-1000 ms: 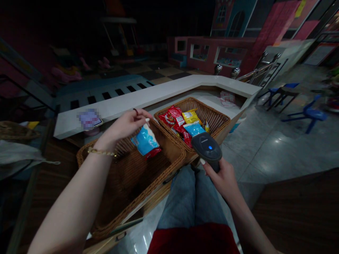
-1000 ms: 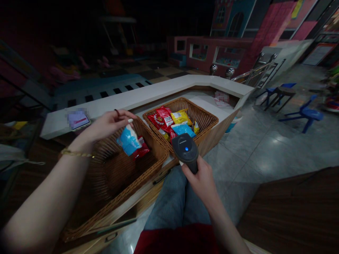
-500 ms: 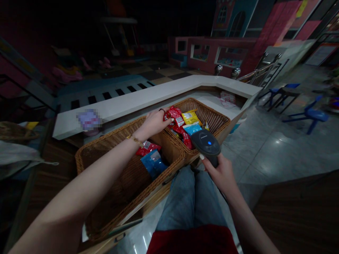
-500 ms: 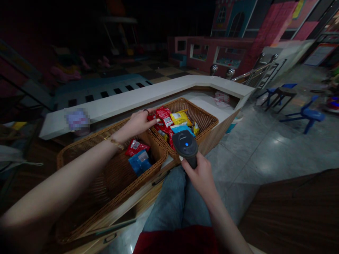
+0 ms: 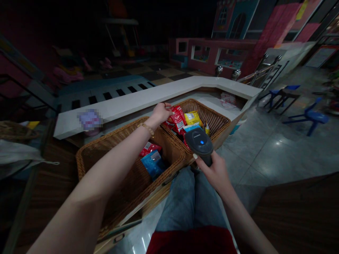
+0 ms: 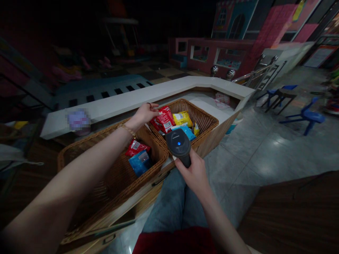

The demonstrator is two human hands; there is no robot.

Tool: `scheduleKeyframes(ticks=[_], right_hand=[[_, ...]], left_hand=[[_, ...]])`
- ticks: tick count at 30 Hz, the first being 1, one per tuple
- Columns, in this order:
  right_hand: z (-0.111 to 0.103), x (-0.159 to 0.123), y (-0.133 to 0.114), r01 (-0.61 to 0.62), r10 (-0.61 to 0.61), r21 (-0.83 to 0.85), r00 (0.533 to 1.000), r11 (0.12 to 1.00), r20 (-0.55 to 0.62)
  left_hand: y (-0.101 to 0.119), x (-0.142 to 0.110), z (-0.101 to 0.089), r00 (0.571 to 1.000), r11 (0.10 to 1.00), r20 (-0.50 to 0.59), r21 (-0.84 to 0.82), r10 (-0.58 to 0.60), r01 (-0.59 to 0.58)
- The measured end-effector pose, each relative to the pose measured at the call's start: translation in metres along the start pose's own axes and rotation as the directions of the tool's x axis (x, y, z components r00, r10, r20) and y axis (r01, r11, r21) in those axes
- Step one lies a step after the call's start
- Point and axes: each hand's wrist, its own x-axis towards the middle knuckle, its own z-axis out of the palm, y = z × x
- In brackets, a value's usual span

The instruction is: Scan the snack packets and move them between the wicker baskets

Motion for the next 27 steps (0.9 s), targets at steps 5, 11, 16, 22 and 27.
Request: scheduleKeyframes(ticks=[5, 11, 16, 22, 27], right_hand=[[0.003, 0.001, -0.003, 0.008, -0.008, 0.014, 1.0, 1.0, -0.01], [0.01, 0.008, -0.006, 0.028, -0.028, 0.022, 1.0, 0.999, -0.011], [0.018, 0.017, -0.009, -0.023, 0.022, 0.028, 0.999, 0.999, 0.05], [0.02, 0.013, -0.011, -0.022, 0.024, -0.041, 0.999, 0.999, 0.041], [0.017, 0.012, -0.015, 0.05, -0.042, -0.081, 0.994, 0.995, 0.104]], left_hand=[[-0.007, -0.037, -0.036, 0.996, 0.958, 0.064, -0.277, -0.059, 0.074], [-0.036, -0.075, -0.06, 0.998, 0.955, 0.069, -0.297, 0.011, 0.01], [-0.055, -0.081, -0.058, 0.996, 0.913, 0.079, -0.409, 0.031, 0.004], [-0.061, -0.08, -0.056, 0.996, 0.882, 0.086, -0.469, -0.009, 0.049], [-0.061, -0.08, -0.054, 0.997, 0.869, 0.082, -0.493, -0.013, 0.052]])
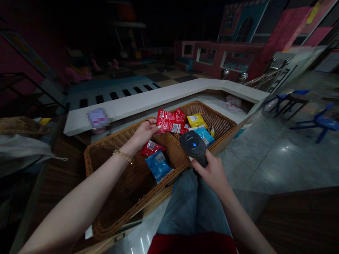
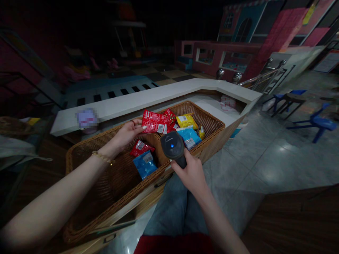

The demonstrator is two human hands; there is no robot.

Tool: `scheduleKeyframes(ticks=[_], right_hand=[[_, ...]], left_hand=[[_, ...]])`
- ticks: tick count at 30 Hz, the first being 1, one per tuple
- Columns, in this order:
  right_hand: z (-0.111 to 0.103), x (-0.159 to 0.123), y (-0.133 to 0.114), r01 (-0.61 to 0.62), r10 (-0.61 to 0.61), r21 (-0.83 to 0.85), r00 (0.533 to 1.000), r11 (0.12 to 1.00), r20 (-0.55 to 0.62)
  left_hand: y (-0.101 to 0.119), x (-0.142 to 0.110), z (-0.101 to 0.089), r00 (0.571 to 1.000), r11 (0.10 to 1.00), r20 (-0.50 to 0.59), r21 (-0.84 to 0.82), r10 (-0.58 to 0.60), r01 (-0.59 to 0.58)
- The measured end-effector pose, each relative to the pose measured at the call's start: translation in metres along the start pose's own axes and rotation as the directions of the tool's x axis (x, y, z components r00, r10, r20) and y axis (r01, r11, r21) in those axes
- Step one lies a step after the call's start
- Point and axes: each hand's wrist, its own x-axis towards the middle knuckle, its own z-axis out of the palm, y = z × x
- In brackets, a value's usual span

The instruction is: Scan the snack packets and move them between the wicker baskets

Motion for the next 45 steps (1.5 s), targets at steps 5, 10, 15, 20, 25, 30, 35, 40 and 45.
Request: scheduleKeyframes(ticks=[5, 10, 15, 20, 25, 30, 35, 40, 45], right_hand=[[-0.002, 0.002, -0.001, 0.052, -0.051, -0.015, 0.998, 0.999, 0.029], [-0.002, 0.003, 0.0, 0.054, -0.053, -0.024, 0.998, 0.998, 0.024], [-0.002, 0.002, 0.0, 0.046, -0.045, -0.021, 0.999, 0.999, 0.026], [-0.002, 0.001, 0.001, 0.024, -0.023, -0.039, 0.999, 0.999, 0.024], [-0.002, 0.0, 0.001, 0.02, -0.019, -0.045, 1.0, 0.999, 0.019], [-0.002, 0.0, 0.001, 0.018, -0.017, -0.046, 1.0, 0.999, 0.016], [-0.002, -0.001, 0.002, 0.013, -0.013, -0.029, 1.0, 1.0, 0.011], [-0.002, -0.002, 0.004, 0.012, -0.012, -0.017, 1.0, 1.0, 0.007], [-0.001, -0.004, 0.006, -0.005, 0.004, -0.011, 1.0, 1.0, -0.021]], left_hand=[[0.0, -0.001, 0.001, 1.0, 1.0, -0.006, -0.009, 0.01, -0.01], [-0.003, -0.001, -0.001, 1.0, 1.0, 0.01, -0.01, 0.01, -0.01], [-0.005, -0.001, -0.002, 0.999, 0.999, 0.022, 0.024, 0.023, -0.023], [0.004, -0.001, -0.002, 1.0, 0.999, -0.004, 0.046, 0.03, -0.029], [0.026, -0.004, -0.014, 0.947, 0.97, -0.213, 0.017, 0.239, -0.241], [0.033, -0.008, -0.03, 0.934, 0.958, -0.256, 0.203, 0.25, -0.201], [0.021, -0.002, -0.038, 1.0, 0.871, 0.0, 0.491, 0.001, -0.001], [0.017, 0.003, -0.048, 0.994, 0.874, 0.077, 0.485, -0.08, 0.033], [0.008, 0.005, -0.061, 0.942, 0.776, 0.231, 0.629, -0.242, 0.046]])
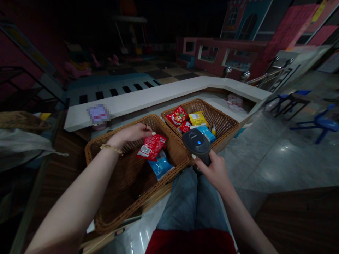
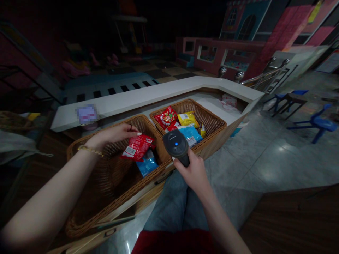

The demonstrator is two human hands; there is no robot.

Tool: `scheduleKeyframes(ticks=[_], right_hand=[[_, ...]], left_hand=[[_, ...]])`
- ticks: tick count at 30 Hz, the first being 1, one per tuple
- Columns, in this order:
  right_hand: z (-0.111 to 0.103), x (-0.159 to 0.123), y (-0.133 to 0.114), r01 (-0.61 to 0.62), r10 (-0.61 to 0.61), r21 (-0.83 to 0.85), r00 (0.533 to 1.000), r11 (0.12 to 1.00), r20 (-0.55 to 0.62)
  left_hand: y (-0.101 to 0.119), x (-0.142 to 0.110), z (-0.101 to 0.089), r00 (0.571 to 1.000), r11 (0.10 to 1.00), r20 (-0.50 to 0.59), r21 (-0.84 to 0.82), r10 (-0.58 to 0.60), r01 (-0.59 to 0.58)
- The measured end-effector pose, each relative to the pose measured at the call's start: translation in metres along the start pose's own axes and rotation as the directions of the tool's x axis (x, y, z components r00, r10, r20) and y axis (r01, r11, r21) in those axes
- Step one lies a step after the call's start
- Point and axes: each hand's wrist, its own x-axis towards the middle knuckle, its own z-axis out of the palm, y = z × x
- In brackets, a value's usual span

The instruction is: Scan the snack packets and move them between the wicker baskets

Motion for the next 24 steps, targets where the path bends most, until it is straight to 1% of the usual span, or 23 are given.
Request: scheduleKeyframes(ticks=[1, 2, 3, 4, 5, 6, 7, 8, 9, 10, 12, 14, 16, 19, 22, 24], right_hand=[[0.0, -0.001, 0.001, -0.009, 0.009, 0.009, 1.0, 1.0, -0.012], [0.0, -0.002, 0.001, -0.022, 0.023, 0.021, 0.999, 1.0, -0.028], [-0.001, -0.004, 0.002, -0.04, 0.041, 0.037, 0.998, 0.999, -0.048], [-0.002, -0.005, 0.004, -0.061, 0.065, 0.056, 0.995, 0.997, -0.069], [-0.004, -0.006, 0.005, -0.086, 0.093, 0.077, 0.992, 0.993, -0.087], [-0.005, -0.006, 0.006, -0.112, 0.122, 0.102, 0.987, 0.988, -0.101], [-0.007, -0.007, 0.007, -0.135, 0.15, 0.131, 0.983, 0.982, -0.11], [-0.01, -0.007, 0.008, -0.157, 0.177, 0.164, 0.978, 0.974, -0.115], [-0.012, -0.006, 0.008, -0.175, 0.2, 0.194, 0.973, 0.965, -0.117], [-0.015, -0.006, 0.008, -0.189, 0.219, 0.221, 0.968, 0.957, -0.119], [-0.019, -0.004, 0.007, -0.207, 0.246, 0.261, 0.961, 0.943, -0.126], [-0.022, -0.003, 0.006, -0.212, 0.257, 0.284, 0.957, 0.935, -0.133], [-0.024, -0.003, 0.005, -0.214, 0.264, 0.297, 0.955, 0.931, -0.137], [-0.024, -0.005, 0.006, -0.219, 0.27, 0.296, 0.952, 0.93, -0.143], [-0.024, -0.007, 0.009, -0.217, 0.265, 0.292, 0.955, 0.931, -0.134], [-0.024, -0.008, 0.011, -0.217, 0.262, 0.292, 0.957, 0.932, -0.125]], left_hand=[[-0.002, 0.001, 0.0, 1.0, 0.998, 0.005, 0.059, -0.007, 0.007], [-0.003, 0.002, 0.001, 1.0, 0.993, -0.029, 0.115, -0.004, 0.007], [-0.003, 0.002, 0.002, 0.995, 0.987, -0.104, 0.163, 0.012, 0.005], [0.0, 0.003, 0.003, 0.976, 0.979, -0.212, 0.204, 0.042, 0.002], [0.004, 0.003, 0.005, 0.941, 0.971, -0.329, 0.239, 0.083, -0.002], [0.011, 0.002, 0.008, 0.896, 0.963, -0.425, 0.268, 0.127, -0.009], [0.019, 0.002, 0.012, 0.859, 0.957, -0.484, 0.288, 0.167, -0.024], [0.027, 0.002, 0.017, 0.839, 0.953, -0.504, 0.3, 0.205, -0.052], [0.036, 0.003, 0.023, 0.841, 0.948, -0.486, 0.303, 0.239, -0.095], [0.045, 0.004, 0.029, 0.854, 0.942, -0.443, 0.303, 0.272, -0.143], [0.06, 0.01, 0.044, 0.882, 0.914, -0.328, 0.339, 0.338, -0.224], [0.073, 0.02, 0.059, 0.889, 0.864, -0.235, 0.424, 0.394, -0.271], [0.084, 0.034, 0.073, 0.886, 0.821, -0.188, 0.494, 0.423, -0.287], [0.097, 0.059, 0.091, 0.908, 0.818, -0.163, 0.516, 0.386, -0.255], [0.104, 0.082, 0.106, 0.948, 0.863, -0.168, 0.478, 0.272, -0.162], [0.106, 0.092, 0.113, 0.961, 0.888, -0.168, 0.441, 0.221, -0.127]])
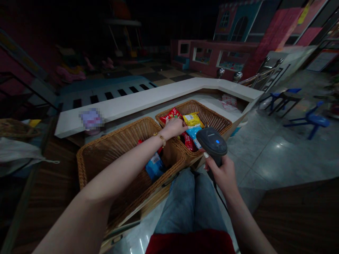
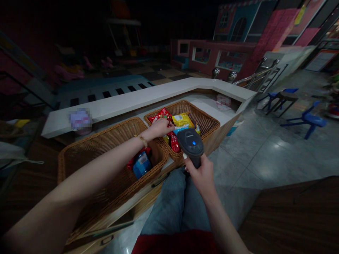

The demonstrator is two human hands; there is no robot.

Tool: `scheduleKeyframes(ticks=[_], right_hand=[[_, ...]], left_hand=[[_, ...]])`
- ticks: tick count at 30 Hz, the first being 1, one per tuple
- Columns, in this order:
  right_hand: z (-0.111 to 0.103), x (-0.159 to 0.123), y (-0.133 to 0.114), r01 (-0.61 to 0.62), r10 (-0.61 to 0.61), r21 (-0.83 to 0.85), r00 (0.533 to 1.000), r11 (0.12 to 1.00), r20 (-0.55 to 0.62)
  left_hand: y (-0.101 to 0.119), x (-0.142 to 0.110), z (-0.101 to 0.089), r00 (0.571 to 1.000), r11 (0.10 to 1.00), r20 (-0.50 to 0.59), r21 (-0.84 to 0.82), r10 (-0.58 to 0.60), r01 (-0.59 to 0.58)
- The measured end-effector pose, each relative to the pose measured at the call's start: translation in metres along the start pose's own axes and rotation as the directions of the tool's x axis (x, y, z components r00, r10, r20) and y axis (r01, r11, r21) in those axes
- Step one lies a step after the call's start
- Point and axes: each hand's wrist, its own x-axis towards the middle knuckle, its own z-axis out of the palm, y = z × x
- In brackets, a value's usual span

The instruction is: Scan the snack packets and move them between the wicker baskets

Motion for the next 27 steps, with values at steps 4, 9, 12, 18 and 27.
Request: scheduleKeyframes(ticks=[4, 9, 12, 18, 27], right_hand=[[0.0, 0.001, 0.001, 0.005, -0.005, -0.004, 1.0, 1.0, 0.004], [0.004, 0.0, 0.0, 0.021, -0.02, -0.006, 0.998, 1.0, 0.054], [0.007, -0.002, 0.001, 0.029, -0.027, -0.016, 0.997, 0.999, 0.077], [0.012, -0.009, 0.005, 0.06, -0.052, -0.072, 0.992, 0.996, 0.112], [0.023, -0.019, -0.005, 0.235, -0.214, -0.148, 0.966, 0.961, 0.144]], left_hand=[[-0.002, 0.004, 0.005, 1.0, 0.996, -0.01, -0.089, 0.001, -0.002], [-0.011, -0.009, -0.005, 0.995, 0.919, -0.097, -0.393, 0.001, -0.039], [-0.015, -0.025, -0.017, 0.99, 0.673, -0.113, -0.74, -0.089, -0.024], [-0.03, -0.067, -0.046, 0.955, 0.477, -0.171, -0.878, -0.243, -0.036], [-0.051, -0.094, -0.042, 0.907, 0.386, -0.147, -0.922, -0.394, 0.018]])
